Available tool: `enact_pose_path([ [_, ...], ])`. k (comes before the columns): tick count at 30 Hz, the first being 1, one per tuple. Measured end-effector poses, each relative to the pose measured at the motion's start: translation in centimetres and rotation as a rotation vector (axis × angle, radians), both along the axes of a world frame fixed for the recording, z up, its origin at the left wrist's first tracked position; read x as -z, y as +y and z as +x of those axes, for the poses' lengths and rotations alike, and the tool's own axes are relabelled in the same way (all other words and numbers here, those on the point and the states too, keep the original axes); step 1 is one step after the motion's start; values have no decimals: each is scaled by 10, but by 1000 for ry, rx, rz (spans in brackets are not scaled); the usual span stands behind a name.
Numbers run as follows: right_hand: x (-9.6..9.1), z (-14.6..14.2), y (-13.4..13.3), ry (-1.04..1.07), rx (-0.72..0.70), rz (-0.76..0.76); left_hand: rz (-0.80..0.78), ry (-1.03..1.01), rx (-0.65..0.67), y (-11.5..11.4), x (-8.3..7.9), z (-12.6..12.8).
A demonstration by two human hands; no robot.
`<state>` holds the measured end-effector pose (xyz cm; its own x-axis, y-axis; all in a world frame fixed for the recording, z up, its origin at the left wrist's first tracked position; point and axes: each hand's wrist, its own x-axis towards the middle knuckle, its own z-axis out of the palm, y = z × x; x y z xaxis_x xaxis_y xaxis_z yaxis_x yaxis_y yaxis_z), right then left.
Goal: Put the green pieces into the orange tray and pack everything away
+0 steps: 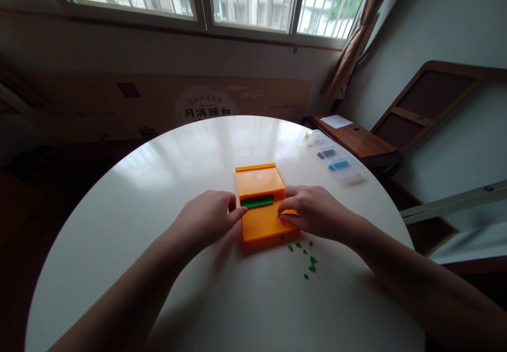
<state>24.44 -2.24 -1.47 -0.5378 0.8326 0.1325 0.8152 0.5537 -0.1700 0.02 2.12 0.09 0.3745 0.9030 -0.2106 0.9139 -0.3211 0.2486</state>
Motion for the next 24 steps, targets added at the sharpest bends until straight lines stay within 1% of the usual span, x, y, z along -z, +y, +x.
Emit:
enact_pose_path([
  [4,4,-3,5,-10,-3,-13,2,12,5,-1,0,0],
  [11,9,-2,8,35,148,46,4,0,-4,0,2,0],
  [20,11,-3,6,73,162,2,16,-19,-9,-2,0,-1],
  [24,14,-5,9,75,204,-1,18,-21,-6,-2,0,-1],
])
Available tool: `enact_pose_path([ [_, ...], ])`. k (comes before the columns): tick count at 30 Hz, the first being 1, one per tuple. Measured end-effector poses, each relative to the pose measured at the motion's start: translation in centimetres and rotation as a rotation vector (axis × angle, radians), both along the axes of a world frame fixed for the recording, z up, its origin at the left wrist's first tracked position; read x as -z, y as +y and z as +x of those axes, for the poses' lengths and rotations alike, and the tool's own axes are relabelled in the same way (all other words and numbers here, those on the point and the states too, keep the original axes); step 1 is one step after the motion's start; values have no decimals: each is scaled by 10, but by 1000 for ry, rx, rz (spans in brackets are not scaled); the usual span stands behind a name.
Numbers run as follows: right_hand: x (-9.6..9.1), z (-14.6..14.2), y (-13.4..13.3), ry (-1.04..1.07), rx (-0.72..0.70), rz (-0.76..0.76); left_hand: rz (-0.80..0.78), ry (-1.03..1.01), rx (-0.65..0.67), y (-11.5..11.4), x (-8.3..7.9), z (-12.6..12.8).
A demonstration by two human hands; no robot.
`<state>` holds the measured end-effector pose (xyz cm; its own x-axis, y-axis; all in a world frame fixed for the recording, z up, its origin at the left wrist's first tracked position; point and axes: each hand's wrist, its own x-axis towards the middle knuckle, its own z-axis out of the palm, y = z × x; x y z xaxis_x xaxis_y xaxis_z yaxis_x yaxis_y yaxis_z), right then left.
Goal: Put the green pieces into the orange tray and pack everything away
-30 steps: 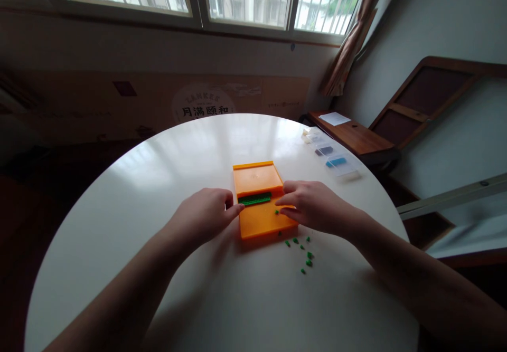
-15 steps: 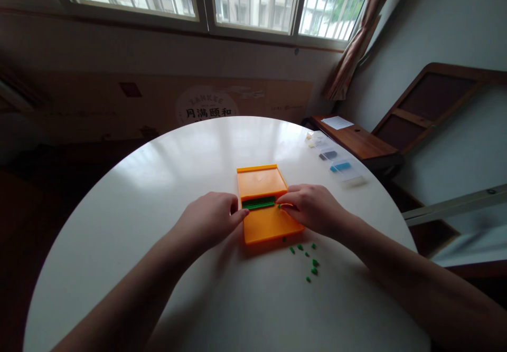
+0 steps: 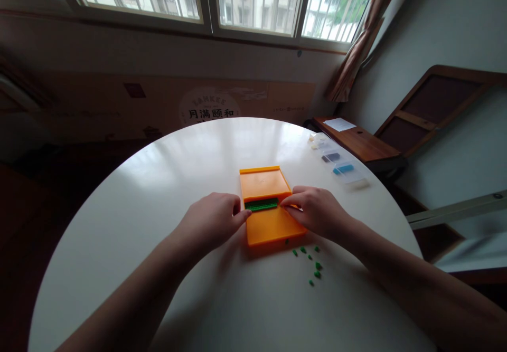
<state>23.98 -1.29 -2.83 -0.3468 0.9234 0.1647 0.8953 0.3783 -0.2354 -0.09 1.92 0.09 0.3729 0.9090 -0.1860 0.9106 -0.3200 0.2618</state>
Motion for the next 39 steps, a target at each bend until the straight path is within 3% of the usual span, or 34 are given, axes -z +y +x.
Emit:
enact_pose_path([
  [14,7,-5,7,72,30,37,-2,7,-6,1,1,0],
  [24,7,-6,9,-20,133,17,-6,3,-15,0,-1,1],
  [39,5,-9,10,-53,142,-2,1,23,-14,-1,-1,2],
])
